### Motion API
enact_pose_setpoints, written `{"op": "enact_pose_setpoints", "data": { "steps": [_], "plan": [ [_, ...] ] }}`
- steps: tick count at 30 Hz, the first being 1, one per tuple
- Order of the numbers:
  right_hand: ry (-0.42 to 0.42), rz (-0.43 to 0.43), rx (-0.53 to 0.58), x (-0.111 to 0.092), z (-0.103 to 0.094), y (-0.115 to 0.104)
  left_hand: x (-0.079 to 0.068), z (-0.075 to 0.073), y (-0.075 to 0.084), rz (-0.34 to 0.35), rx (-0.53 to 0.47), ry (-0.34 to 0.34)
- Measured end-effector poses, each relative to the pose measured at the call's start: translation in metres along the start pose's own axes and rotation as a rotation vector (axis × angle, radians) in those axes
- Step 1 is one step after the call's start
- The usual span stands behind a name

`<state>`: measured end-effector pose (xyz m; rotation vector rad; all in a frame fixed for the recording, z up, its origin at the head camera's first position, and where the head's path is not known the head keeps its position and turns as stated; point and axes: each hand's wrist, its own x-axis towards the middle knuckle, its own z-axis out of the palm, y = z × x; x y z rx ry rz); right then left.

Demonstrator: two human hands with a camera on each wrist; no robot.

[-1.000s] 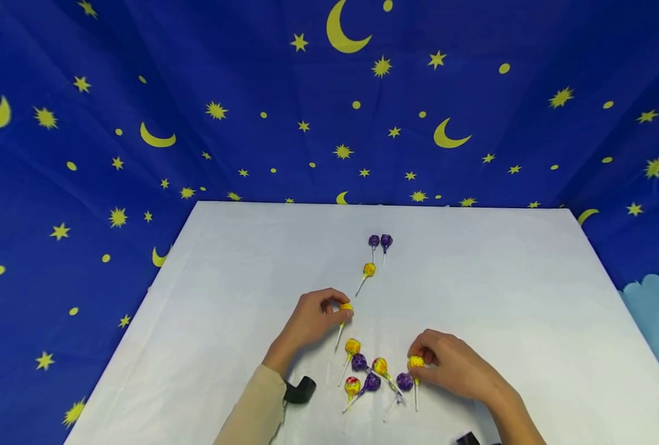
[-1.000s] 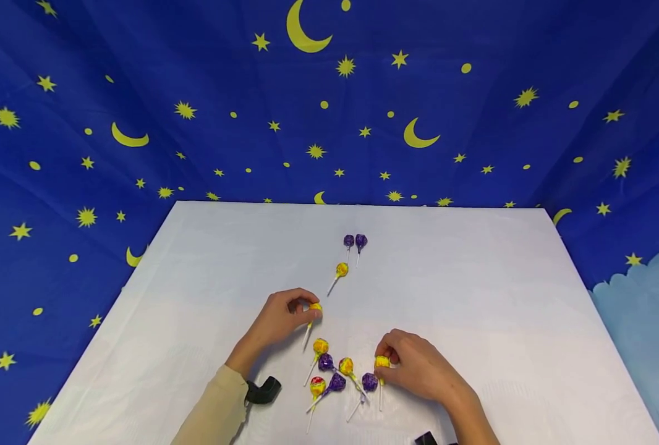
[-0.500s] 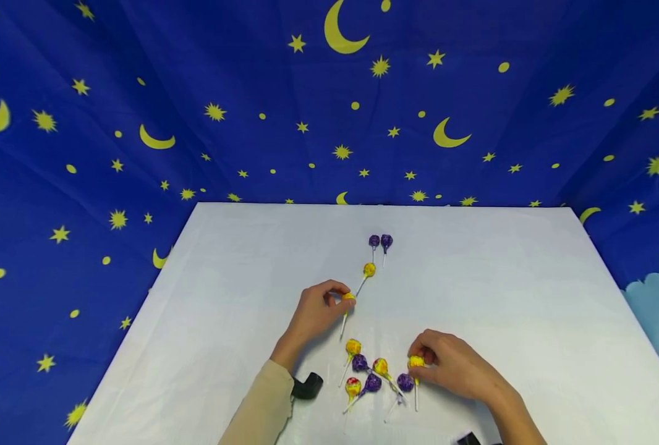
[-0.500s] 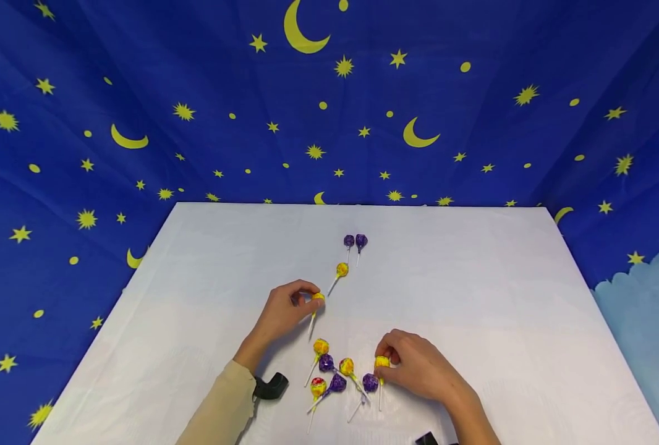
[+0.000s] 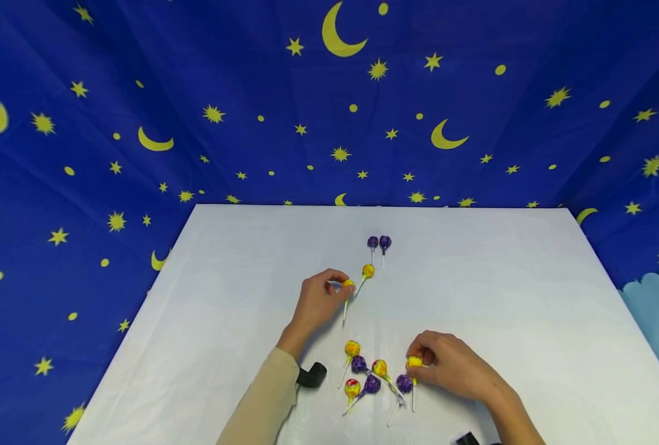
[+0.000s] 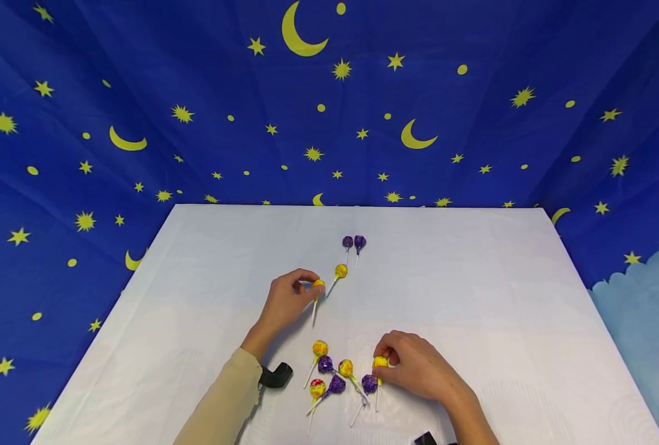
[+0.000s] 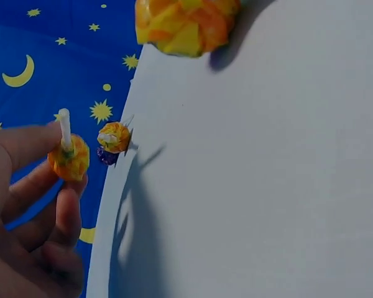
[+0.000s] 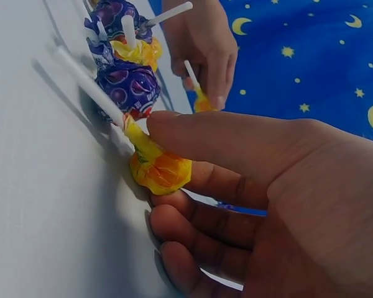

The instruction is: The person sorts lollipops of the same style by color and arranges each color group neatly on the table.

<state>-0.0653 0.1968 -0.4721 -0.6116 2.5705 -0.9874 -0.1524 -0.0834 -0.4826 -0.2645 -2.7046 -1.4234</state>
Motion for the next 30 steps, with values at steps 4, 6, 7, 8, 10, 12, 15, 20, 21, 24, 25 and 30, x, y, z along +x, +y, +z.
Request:
{"op": "enact_pose_setpoints", "data": {
  "steps": [4,6,7,8,10,12,15,20,21,24,25,30],
  "plan": [
    [-0.007,0.007,0.021,-0.001,-0.002,0.001,0.005,0.002,0.002,0.0,0.048,0.031],
    [-0.009,0.006,0.028,-0.001,-0.003,0.002,0.007,0.004,0.002,-0.002,0.063,0.04],
    [-0.009,0.004,0.029,-0.001,-0.003,0.002,0.009,0.004,0.002,-0.004,0.069,0.043],
    [-0.009,0.002,0.03,-0.001,-0.003,0.002,0.01,0.004,0.002,-0.007,0.073,0.046],
    [-0.007,0.001,0.033,0.0,-0.002,0.003,0.014,0.005,0.002,-0.009,0.086,0.048],
    [-0.006,0.003,0.036,0.0,-0.002,0.003,0.018,0.006,0.002,-0.014,0.108,0.048],
    [-0.007,0.006,0.041,0.001,-0.001,0.002,0.023,0.009,0.002,-0.019,0.15,0.051],
    [-0.001,0.01,0.032,0.002,0.0,0.002,0.031,0.015,0.001,-0.013,0.23,0.058],
    [0.001,0.011,0.029,0.001,0.0,0.002,0.032,0.016,0.001,-0.014,0.25,0.059],
    [0.009,0.008,0.025,0.001,0.0,0.002,0.036,0.02,0.0,-0.022,0.291,0.064],
    [0.01,0.009,0.022,0.001,0.0,0.002,0.037,0.021,0.0,-0.027,0.301,0.069],
    [0.017,0.021,0.007,0.001,0.001,0.0,0.042,0.023,0.0,-0.035,0.308,0.082]
  ]
}}
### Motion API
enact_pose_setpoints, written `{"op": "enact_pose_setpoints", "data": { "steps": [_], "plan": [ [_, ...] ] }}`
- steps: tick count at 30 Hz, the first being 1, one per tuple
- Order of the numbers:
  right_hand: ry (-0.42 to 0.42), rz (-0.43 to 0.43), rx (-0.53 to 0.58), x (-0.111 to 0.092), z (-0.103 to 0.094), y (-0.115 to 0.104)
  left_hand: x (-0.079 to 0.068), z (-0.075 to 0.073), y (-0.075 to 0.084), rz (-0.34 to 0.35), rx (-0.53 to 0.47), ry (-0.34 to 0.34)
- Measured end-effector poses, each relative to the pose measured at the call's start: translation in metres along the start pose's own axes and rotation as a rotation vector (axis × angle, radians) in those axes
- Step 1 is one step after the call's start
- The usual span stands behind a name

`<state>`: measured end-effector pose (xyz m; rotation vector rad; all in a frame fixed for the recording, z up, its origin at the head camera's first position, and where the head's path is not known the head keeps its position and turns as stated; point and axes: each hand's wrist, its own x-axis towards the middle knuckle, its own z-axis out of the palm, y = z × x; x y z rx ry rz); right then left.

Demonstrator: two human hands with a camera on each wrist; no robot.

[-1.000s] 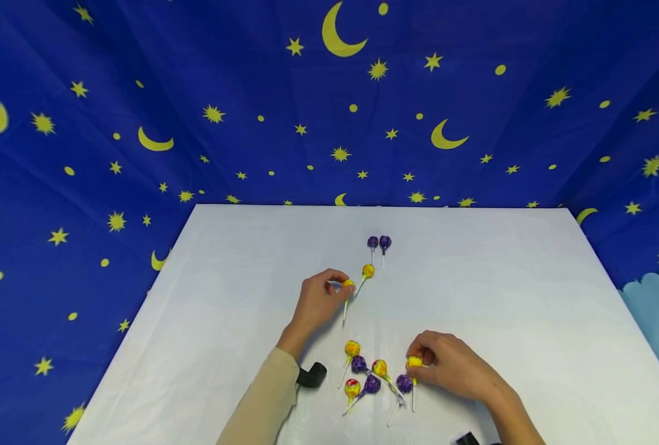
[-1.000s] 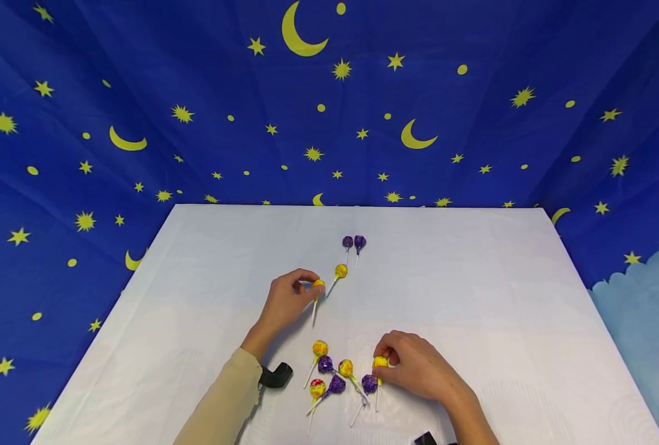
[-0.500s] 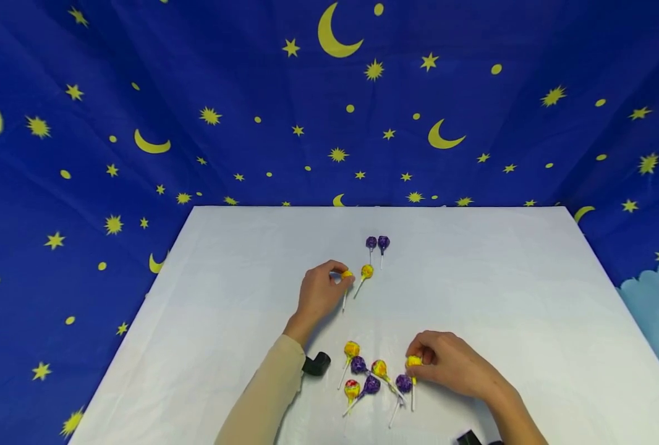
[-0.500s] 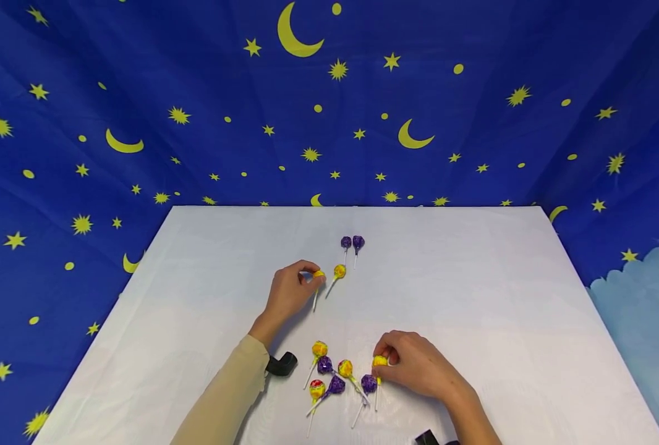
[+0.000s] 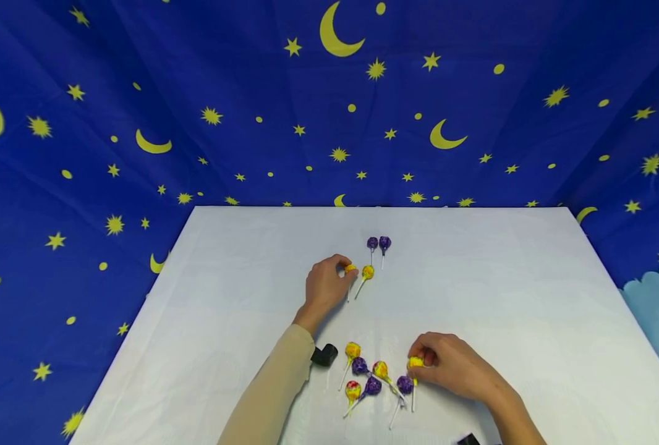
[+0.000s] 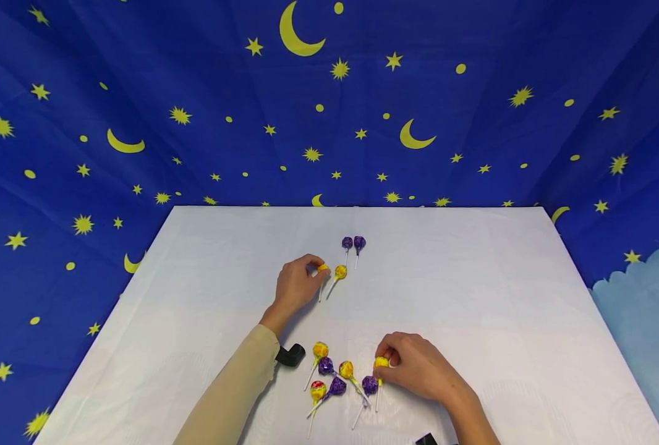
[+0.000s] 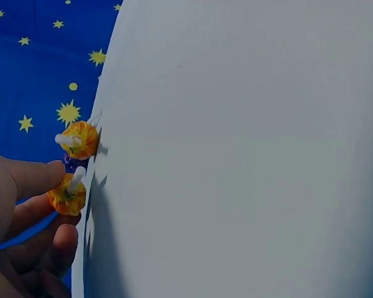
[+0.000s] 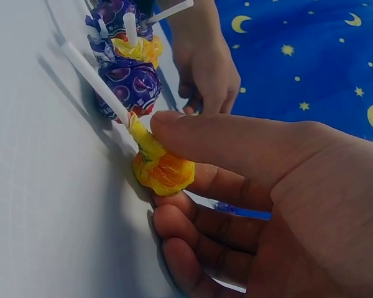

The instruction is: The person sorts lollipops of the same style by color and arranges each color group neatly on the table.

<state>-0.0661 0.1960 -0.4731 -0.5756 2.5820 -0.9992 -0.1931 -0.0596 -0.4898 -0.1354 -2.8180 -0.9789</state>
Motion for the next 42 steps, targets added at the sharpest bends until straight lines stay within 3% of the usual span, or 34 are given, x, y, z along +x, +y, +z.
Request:
{"op": "enact_pose_setpoints", "data": {
  "steps": [11,28,37,42],
  "plan": [
    [0.013,-0.001,0.004,-0.002,-0.002,0.002,0.009,0.006,0.004,0.002,0.001,-0.009],
    [0.018,0.005,0.006,-0.003,-0.004,0.003,0.005,0.003,0.006,-0.014,-0.063,-0.049],
    [0.016,-0.008,0.012,-0.001,-0.003,0.002,-0.006,-0.013,0.0,0.004,-0.174,-0.026],
    [0.011,0.005,0.021,-0.001,-0.001,0.003,-0.014,-0.018,-0.003,0.027,-0.176,-0.072]
  ]
}}
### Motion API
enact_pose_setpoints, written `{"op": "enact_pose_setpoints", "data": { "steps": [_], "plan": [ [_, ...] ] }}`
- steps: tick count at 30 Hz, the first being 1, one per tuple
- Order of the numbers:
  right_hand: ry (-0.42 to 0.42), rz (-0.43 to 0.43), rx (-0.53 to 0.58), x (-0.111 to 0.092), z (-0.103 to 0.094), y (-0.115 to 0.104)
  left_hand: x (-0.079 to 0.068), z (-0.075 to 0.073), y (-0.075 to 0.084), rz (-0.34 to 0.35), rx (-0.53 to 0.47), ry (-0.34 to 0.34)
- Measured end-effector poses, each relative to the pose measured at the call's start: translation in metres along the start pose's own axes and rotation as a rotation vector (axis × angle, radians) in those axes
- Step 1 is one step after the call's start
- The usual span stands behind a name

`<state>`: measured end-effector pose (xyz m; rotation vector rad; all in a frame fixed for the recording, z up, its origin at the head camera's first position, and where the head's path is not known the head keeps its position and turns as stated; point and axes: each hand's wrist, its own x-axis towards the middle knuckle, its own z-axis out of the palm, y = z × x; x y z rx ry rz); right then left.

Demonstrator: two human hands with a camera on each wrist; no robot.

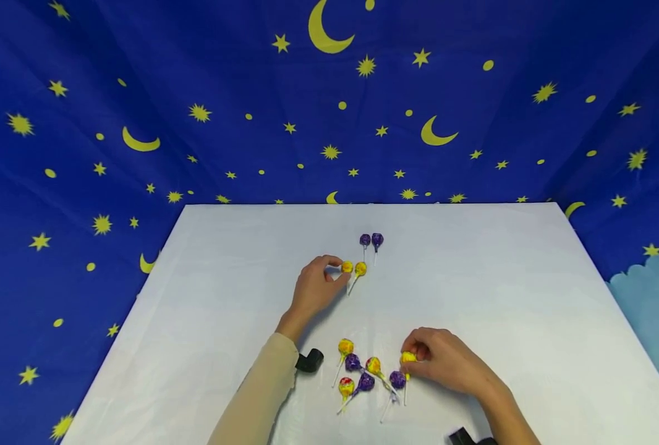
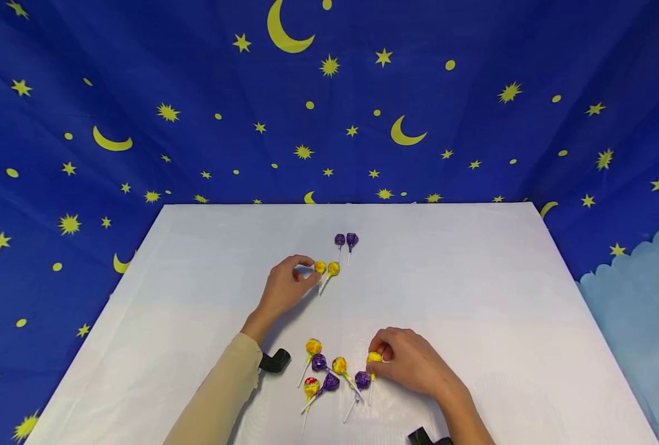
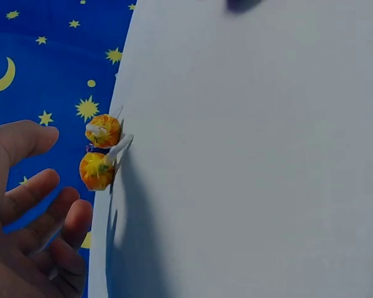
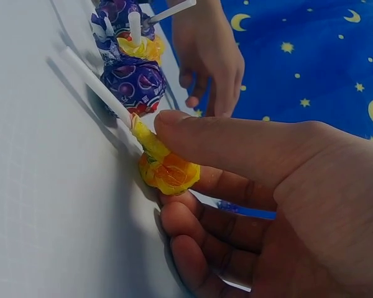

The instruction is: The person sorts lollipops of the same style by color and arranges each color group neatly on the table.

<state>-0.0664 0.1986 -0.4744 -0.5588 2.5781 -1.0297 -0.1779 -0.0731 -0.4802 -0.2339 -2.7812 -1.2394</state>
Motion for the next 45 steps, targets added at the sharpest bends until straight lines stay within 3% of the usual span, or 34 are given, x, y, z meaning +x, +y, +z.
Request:
{"op": "enact_pose_setpoints", "data": {
  "steps": [13,23,32,45],
  "plan": [
    [0.0,0.015,0.007,-0.001,0.003,0.0,-0.022,-0.011,0.005,0.006,0.003,-0.034],
    [0.024,0.0,0.014,-0.001,0.0,0.002,-0.038,-0.015,0.009,0.065,0.061,-0.067],
    [0.033,-0.019,0.027,-0.004,0.004,0.004,-0.059,-0.016,0.01,0.078,0.124,-0.149],
    [0.041,-0.026,0.016,-0.003,0.005,0.004,-0.074,-0.023,0.01,0.102,0.15,-0.248]
  ]
}}
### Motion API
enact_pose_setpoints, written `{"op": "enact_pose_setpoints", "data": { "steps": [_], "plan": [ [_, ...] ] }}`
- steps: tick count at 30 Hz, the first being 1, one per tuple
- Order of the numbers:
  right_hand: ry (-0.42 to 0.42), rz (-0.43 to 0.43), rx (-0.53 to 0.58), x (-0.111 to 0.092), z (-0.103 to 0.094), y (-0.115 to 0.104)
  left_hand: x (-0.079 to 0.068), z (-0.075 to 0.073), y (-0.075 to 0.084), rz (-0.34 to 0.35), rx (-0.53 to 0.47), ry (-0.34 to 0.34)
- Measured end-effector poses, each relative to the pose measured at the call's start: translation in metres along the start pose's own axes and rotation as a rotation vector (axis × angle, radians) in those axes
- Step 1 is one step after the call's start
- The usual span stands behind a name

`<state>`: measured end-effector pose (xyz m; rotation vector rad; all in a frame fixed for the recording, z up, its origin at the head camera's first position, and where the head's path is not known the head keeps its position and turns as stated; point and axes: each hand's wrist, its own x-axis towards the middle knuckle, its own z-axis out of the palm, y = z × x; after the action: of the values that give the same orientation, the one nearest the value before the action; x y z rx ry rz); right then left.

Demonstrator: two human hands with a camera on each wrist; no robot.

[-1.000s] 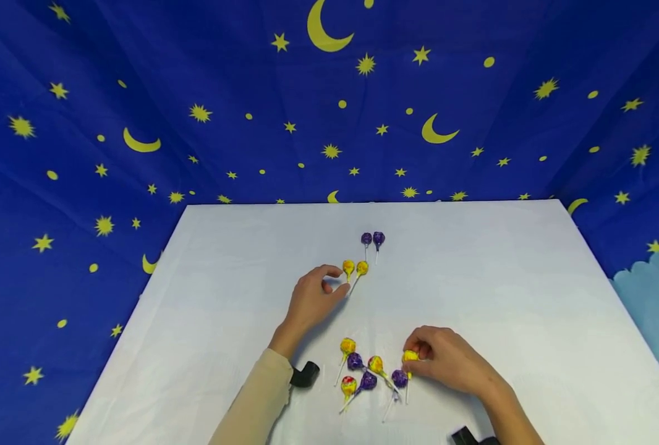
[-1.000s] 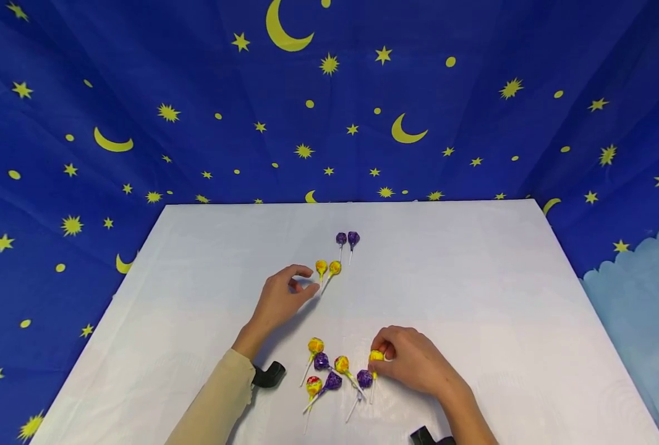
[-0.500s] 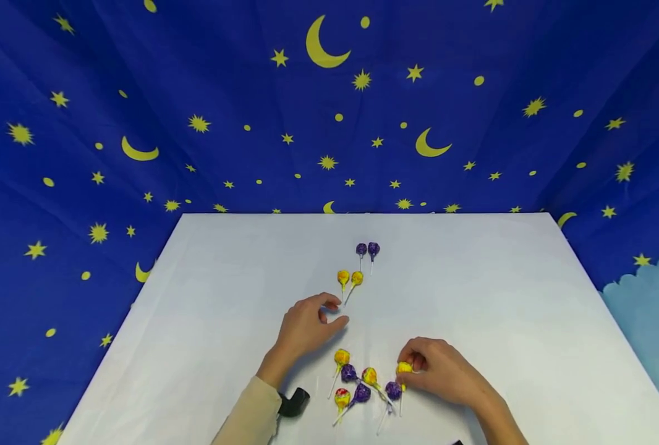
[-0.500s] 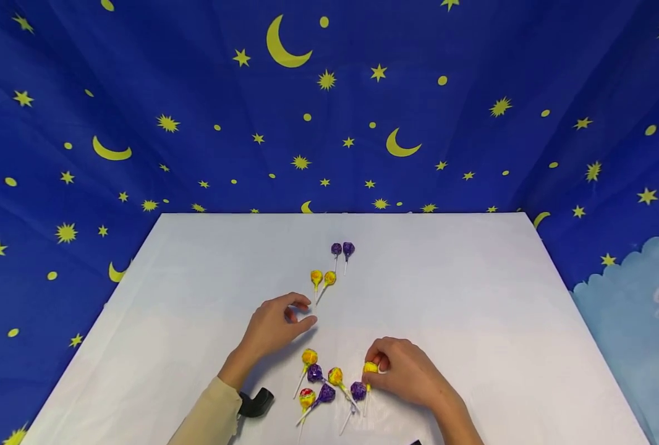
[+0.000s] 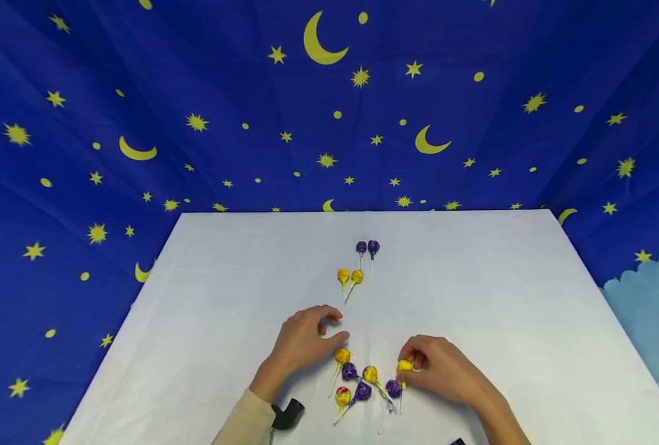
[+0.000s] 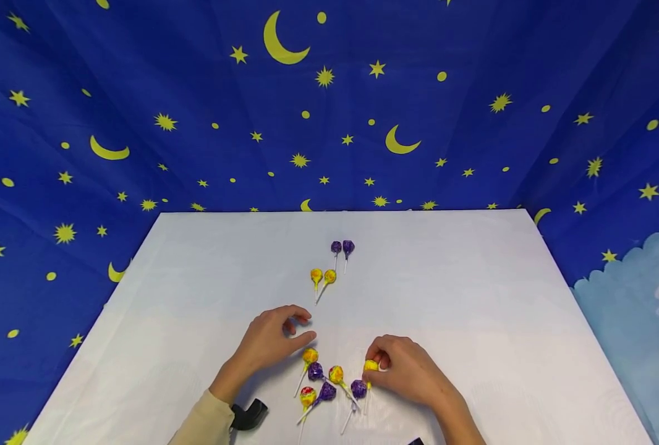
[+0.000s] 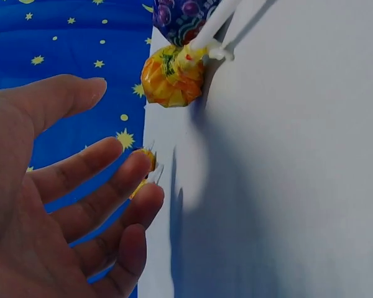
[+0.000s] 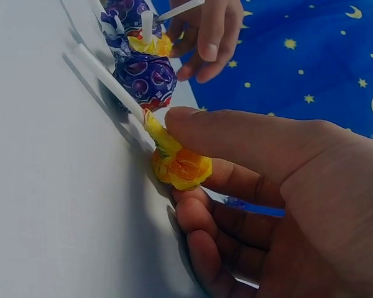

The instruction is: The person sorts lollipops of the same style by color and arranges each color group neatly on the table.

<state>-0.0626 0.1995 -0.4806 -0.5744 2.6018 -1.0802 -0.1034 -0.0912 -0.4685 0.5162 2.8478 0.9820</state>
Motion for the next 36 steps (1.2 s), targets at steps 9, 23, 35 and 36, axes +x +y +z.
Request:
{"op": "enact_pose_setpoints", "data": {
  "steps": [9,23,35,36],
  "plan": [
    [0.005,0.001,0.023,-0.001,0.001,0.0,-0.012,0.002,0.0,0.053,-0.017,-0.075],
    [0.057,-0.045,0.055,-0.001,0.005,0.003,-0.022,0.005,-0.007,0.059,-0.085,-0.155],
    [0.083,0.002,0.031,0.0,0.005,0.002,-0.024,0.009,-0.012,0.08,-0.106,-0.129],
    [0.082,0.012,0.034,0.0,0.005,0.001,-0.024,0.01,-0.012,0.082,-0.105,-0.123]
  ]
}}
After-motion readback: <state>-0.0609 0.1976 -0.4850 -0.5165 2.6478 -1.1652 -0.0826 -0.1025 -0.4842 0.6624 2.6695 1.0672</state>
